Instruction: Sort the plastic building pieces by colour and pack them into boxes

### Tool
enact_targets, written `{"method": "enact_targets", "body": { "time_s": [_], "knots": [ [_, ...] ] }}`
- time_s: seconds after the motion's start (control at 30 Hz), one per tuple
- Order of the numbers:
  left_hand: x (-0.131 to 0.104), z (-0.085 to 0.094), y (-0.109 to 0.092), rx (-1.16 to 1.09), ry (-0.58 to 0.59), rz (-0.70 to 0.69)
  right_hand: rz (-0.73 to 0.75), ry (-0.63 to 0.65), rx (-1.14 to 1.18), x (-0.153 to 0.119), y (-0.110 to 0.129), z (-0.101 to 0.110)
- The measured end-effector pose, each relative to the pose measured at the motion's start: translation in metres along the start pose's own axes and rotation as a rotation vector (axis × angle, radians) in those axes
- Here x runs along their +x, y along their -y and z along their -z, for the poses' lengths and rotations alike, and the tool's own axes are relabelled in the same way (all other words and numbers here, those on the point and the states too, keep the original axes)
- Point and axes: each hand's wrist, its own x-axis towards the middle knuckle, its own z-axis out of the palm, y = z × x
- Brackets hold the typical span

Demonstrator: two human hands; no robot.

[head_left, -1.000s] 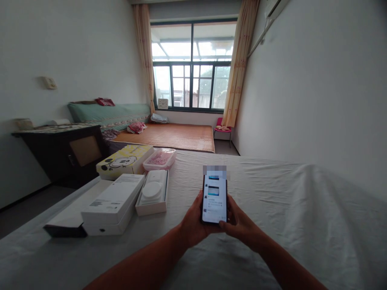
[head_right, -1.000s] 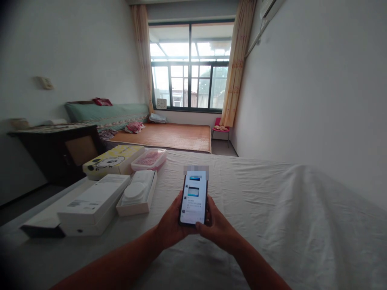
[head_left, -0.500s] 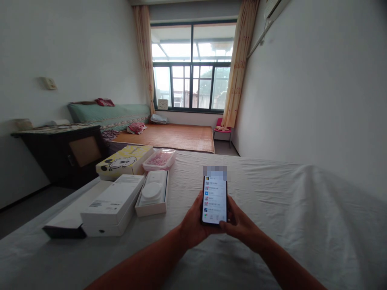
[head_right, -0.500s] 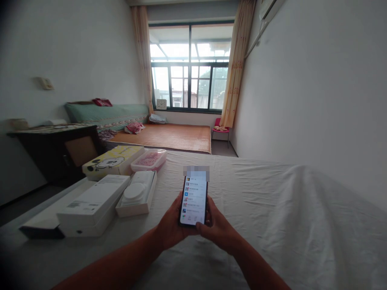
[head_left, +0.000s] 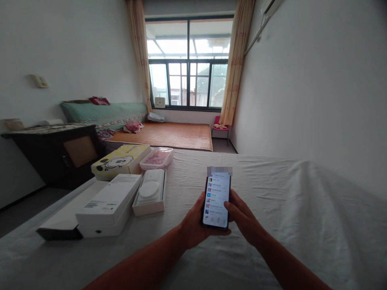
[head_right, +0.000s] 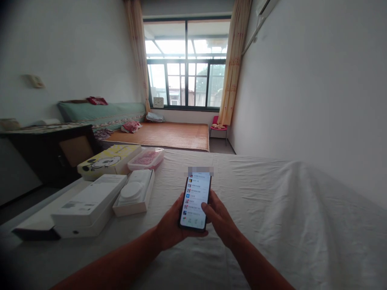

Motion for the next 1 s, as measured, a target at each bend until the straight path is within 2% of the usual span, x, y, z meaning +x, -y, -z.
{"method": "enact_targets", "body": {
  "time_s": [0.2,0.4,0.6,1.0],
  "knots": [
    [0.000,0.001,0.001,-0.027,-0.004,-0.006,0.002,0.005,0.010,0.000,-0.002,0.001],
    [0.001,0.003,-0.001,-0.054,-0.071,-0.043,0.085,0.095,0.054,0.001,0.001,-0.002],
    [0.003,0.004,-0.003,-0.063,-0.060,-0.060,0.050,0.198,0.042,0.000,0.002,-0.006],
    [0.004,0.004,-0.003,-0.069,-0.072,-0.082,0.075,0.213,0.024,0.001,-0.011,-0.002]
  ]
}}
